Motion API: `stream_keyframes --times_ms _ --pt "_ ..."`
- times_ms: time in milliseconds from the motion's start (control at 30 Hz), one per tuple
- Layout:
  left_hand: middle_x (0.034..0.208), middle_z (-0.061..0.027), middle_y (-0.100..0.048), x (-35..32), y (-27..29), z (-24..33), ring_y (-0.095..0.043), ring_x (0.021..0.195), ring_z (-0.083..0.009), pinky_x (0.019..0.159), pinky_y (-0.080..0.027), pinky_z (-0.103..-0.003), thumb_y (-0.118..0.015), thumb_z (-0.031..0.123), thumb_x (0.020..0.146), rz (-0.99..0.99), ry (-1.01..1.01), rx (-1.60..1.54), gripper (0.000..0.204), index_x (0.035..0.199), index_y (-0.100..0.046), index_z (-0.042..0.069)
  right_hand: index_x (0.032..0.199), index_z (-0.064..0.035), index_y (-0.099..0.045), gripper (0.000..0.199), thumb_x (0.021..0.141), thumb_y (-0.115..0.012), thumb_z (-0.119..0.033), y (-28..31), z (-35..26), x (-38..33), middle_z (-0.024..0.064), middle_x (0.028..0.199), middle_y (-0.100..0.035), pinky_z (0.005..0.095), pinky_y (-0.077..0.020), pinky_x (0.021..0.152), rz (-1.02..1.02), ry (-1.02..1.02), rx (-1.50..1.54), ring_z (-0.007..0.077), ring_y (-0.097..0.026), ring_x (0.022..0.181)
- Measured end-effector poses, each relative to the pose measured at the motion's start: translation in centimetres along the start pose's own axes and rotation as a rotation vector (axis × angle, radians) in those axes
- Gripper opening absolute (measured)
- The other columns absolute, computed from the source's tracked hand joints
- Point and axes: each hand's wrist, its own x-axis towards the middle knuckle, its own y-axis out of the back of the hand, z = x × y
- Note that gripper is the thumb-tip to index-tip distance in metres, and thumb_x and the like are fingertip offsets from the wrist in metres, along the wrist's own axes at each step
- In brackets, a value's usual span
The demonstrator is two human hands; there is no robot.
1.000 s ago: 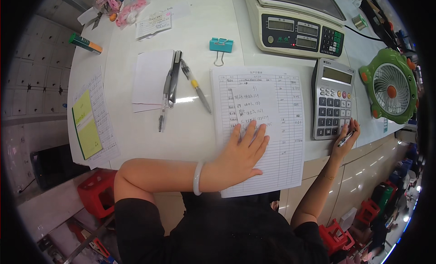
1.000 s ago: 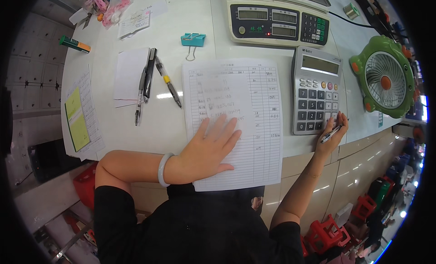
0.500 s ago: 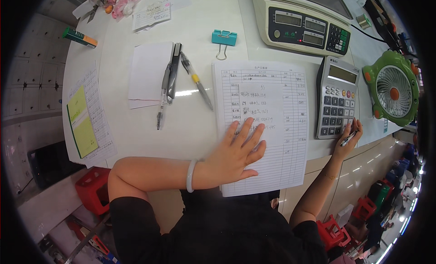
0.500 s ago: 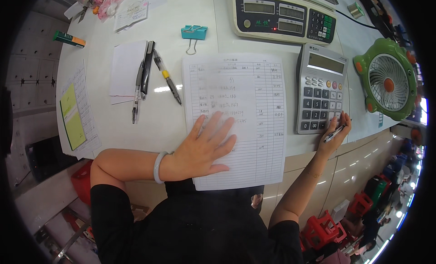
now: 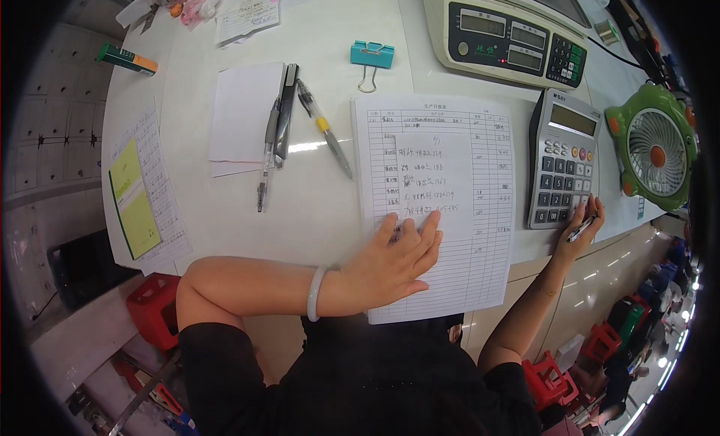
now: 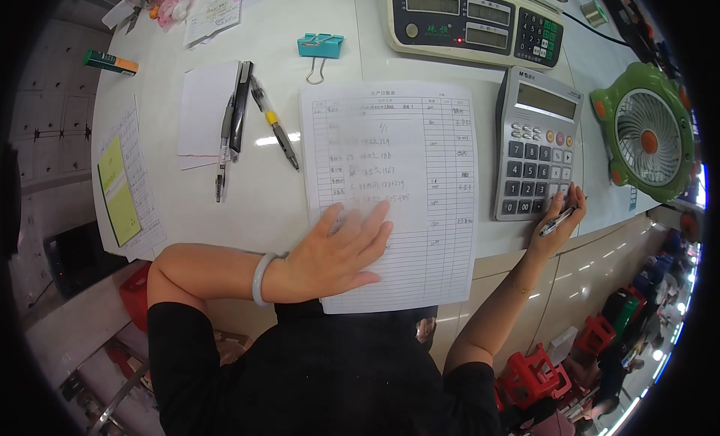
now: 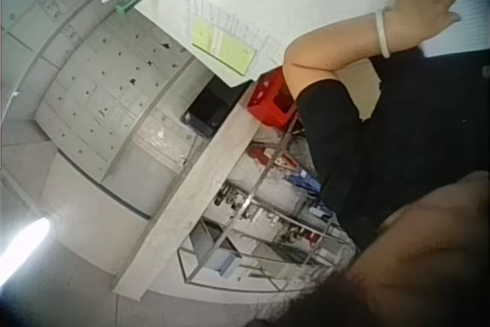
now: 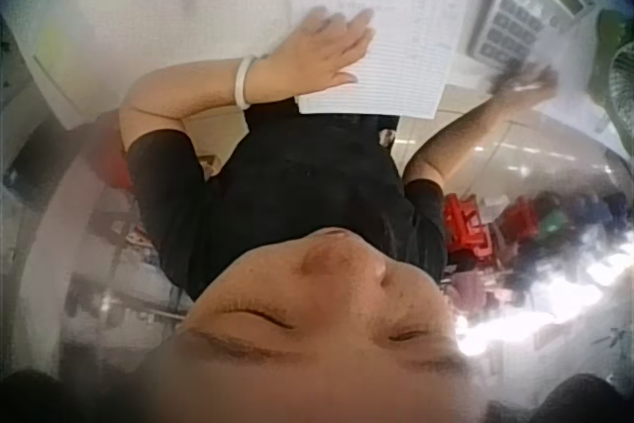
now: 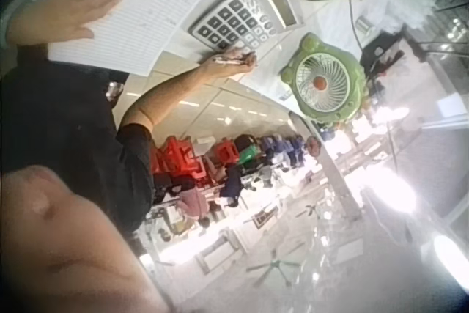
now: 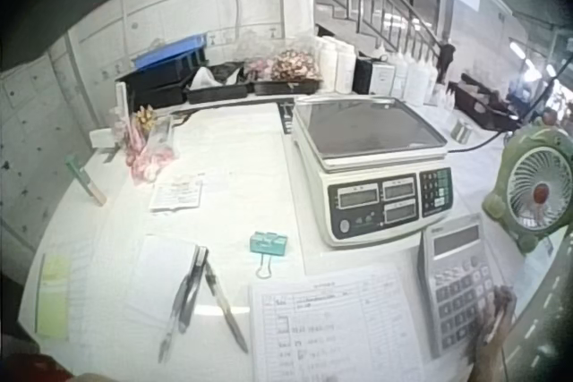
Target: The recorder is writing down information into a ledger while referring to other notes and using a calculator.
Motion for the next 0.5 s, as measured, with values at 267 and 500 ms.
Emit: stream_keyframes --times_ms 267,500 --pt "0.134 -0.0139 -0.042 0.3 -0.2 -0.4 -0.036 0.124 -0.0331 0.107 -0.014 -0.057 -0.058 0.053 0.077 -0.013 -0.007 -0.100 0.061 0.116 -0.052 0.007 0.125 0.0026 -0.039 0.036 0.095 -0.049 -0.013 -0.1 -0.2 0.0 0.0196 0.122 -0.053 0.0333 -0.0363 0.098 0.023 0.020 -0.032 0.0234 -0.051 0.112" --pt "0.133 -0.0155 -0.041 0.6 -0.1 -0.6 -0.026 0.130 -0.0465 0.102 -0.016 -0.064 -0.058 0.053 0.077 -0.045 -0.013 -0.184 0.061 0.117 -0.051 0.007 0.114 0.0011 -0.041 0.028 0.091 -0.055 -0.007 0.3 -2.4 -0.1 0.0189 0.116 -0.056 0.0367 -0.0387 0.097 0.134 0.107 -0.026 0.0242 -0.054 0.106"
